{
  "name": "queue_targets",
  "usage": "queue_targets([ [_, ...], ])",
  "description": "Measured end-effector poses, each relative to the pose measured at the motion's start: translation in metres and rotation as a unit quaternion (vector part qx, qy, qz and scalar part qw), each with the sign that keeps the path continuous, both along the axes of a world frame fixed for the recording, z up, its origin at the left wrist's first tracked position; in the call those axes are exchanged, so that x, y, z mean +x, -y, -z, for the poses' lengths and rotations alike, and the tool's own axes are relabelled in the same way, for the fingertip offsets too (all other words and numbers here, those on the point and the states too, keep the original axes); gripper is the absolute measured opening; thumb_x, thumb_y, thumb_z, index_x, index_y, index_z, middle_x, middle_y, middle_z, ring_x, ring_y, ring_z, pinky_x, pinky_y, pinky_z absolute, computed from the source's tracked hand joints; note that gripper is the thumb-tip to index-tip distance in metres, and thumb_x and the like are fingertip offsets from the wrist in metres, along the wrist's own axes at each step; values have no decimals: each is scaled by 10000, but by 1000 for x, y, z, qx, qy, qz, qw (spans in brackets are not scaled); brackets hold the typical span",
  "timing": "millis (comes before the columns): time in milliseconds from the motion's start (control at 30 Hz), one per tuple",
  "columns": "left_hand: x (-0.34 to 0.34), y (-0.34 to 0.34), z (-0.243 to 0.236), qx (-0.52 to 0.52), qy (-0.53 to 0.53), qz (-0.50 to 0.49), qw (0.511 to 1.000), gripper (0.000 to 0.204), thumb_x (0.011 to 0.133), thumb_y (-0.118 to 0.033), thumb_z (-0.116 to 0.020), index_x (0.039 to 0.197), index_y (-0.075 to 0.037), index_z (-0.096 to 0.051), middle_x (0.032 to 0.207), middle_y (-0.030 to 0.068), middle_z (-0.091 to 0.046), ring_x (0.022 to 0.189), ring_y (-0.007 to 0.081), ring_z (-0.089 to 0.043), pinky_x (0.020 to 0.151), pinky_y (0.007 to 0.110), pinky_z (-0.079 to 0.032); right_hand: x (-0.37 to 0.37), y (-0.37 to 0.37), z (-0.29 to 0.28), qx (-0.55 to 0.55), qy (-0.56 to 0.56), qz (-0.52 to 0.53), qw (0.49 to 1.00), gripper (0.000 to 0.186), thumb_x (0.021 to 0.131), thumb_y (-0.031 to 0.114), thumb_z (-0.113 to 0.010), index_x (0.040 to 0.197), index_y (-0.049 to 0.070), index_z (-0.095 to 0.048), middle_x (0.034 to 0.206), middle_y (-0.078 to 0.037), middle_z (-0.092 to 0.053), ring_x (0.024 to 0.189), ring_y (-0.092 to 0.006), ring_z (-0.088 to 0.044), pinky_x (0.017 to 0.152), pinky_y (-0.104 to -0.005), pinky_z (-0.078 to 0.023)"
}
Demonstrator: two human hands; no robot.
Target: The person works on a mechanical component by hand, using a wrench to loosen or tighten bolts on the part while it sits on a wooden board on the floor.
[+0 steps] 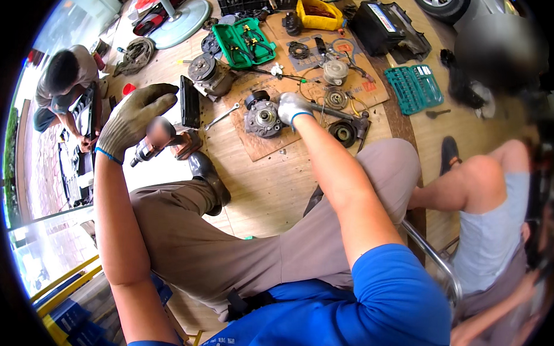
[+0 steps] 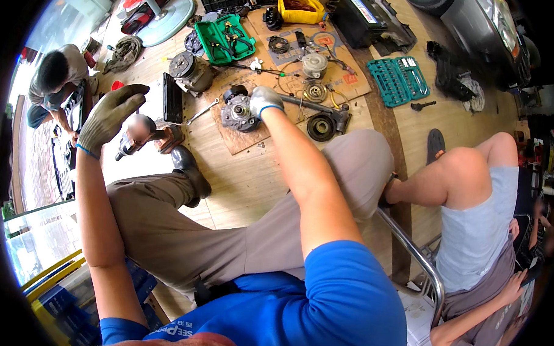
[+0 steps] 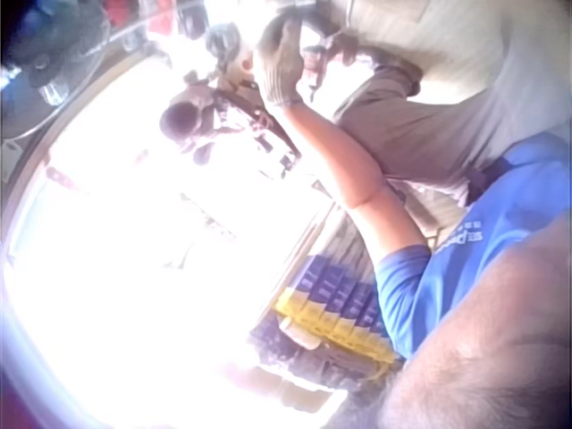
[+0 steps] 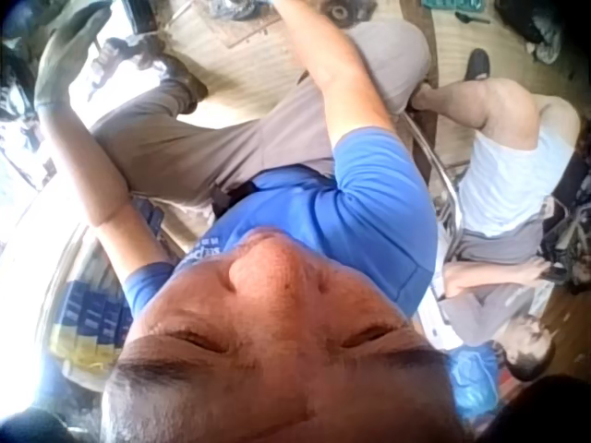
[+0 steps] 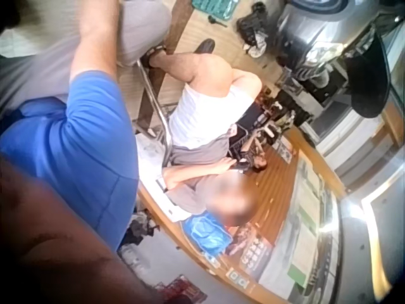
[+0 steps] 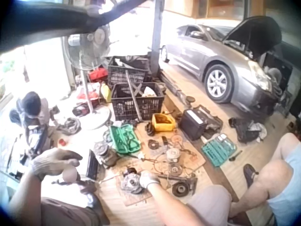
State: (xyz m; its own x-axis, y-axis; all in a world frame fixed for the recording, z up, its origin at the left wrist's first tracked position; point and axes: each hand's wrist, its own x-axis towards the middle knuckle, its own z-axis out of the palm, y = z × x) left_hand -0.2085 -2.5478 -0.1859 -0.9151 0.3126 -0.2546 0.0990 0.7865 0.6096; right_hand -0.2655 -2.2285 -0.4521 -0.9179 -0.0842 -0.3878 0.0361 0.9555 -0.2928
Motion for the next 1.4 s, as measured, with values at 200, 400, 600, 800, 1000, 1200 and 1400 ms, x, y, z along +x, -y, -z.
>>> queue_targets([
  [200,-2,-2,0,-19,-11,26,999,454,991,-333,-558,1243,38,-625,1140,182,-685,1066,227,-635,967,330,-471,-10,-36,8,-640,75,235,728,281,920,34,-564,1190,59,-637,736,-42,-629,598,-152,-591,545,-296,-484],
  [400,-6,-11,-3,-49,-23,44,998,447,1000,-331,-540,1250,30,-626,1157,196,-679,1070,247,-650,964,327,-482,-9,-33,7,-67,15,88,994,538,856,547,-666,1094,69,-723,1118,-227,-697,1062,-387,-664,933,-457,-518],
  [600,-2,-2,5,-60,-82,86,991,447,997,-325,-569,1252,37,-629,1139,173,-698,1057,209,-656,965,317,-488,18,6,-5,14,51,51,997,468,946,454,-542,1124,58,-716,1188,-221,-669,1124,-382,-644,940,-489,-522],
  [800,-2,1,10,-31,-44,15,998,460,997,-319,-579,1252,62,-619,1132,166,-705,1051,196,-658,967,309,-494,17,14,1,23,22,25,999,308,937,245,-545,1092,43,-720,1146,-224,-682,1078,-387,-659,931,-482,-523],
  [1000,0,-5,5,-60,-44,15,997,477,993,-381,-573,1229,27,-644,1113,153,-709,1019,195,-663,937,315,-501,17,16,-2,47,31,-8,998,309,914,172,-528,1135,63,-716,1204,-195,-672,1125,-372,-650,932,-488,-535],
  [1200,2,-2,5,-19,-53,9,998,462,963,-406,-541,1164,-6,-657,1079,207,-690,976,331,-665,886,401,-497,18,16,2,46,36,39,998,328,930,229,-511,1128,62,-712,1200,-199,-673,1124,-388,-645,944,-503,-525],
  [1400,4,0,5,-37,-97,53,993,441,964,-393,-529,1134,-8,-662,1027,208,-686,922,336,-654,844,411,-500,19,18,-6,67,29,14,997,291,910,150,-538,1122,53,-711,1202,-215,-668,1113,-380,-654,917,-489,-544],
])
